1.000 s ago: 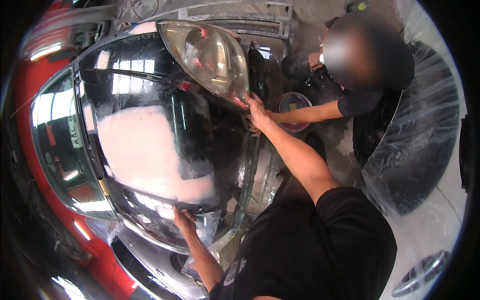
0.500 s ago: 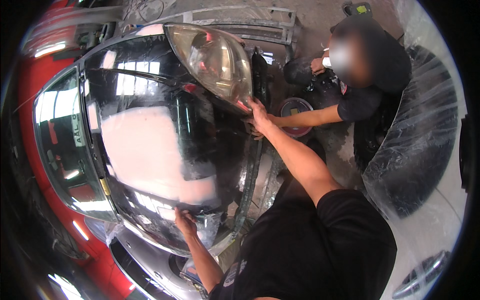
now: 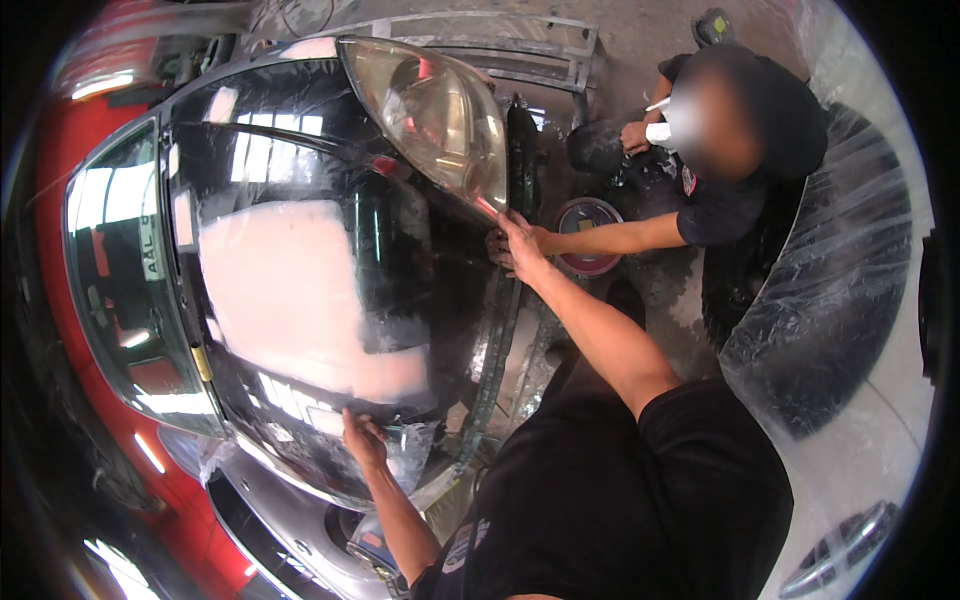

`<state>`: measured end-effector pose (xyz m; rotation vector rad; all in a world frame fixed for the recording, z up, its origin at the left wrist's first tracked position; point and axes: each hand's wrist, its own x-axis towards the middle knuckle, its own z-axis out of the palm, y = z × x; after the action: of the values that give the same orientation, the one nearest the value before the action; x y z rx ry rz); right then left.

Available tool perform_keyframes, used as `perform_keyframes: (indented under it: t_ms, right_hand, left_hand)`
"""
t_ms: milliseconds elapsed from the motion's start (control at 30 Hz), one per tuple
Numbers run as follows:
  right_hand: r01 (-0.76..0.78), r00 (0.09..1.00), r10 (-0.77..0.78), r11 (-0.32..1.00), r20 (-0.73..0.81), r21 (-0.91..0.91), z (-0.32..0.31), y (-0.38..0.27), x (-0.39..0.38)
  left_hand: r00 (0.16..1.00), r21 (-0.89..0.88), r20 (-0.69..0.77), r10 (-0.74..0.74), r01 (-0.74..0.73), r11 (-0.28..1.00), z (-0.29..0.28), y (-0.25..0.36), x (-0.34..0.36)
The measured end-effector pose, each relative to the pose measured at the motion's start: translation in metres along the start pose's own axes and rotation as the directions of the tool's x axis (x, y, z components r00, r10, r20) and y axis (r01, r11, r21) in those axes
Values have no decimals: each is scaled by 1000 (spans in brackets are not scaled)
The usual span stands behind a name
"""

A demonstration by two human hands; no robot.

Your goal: The person kneels under the front bumper of a car and uses a wrench to tighten bolts securing the headlight assembly. They then stand and adjust the headlight lens and surrounding trim by hand, pressing and aligning the components. Another person is visible nearby working on the vehicle.

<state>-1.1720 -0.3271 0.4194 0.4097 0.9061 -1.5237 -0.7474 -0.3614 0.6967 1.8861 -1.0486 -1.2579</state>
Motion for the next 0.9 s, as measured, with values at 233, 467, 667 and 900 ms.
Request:
perform_keyframes:
  t_ms: [233, 467, 667, 900]
  right_hand:
    - [-116, 993, 115, 989, 16, 89, 3, 1, 7]
    - [15, 997, -20, 997, 68, 72, 30, 23, -18]
    - [135, 960, -171, 976, 224, 169, 80, 2, -33]
    - [138, 979, -146, 988, 144, 63, 85, 6, -41]
  left_hand:
    - [1000, 0, 19, 21, -21, 1000, -3, -2, 2]
    - [1000, -1, 9, 6, -6, 1000, -5, -4, 5]
    - [999, 11, 33, 4, -4, 1000, -9, -5, 7]
    - [1000, -17, 5, -16, 16, 1000, -8, -6, 6]
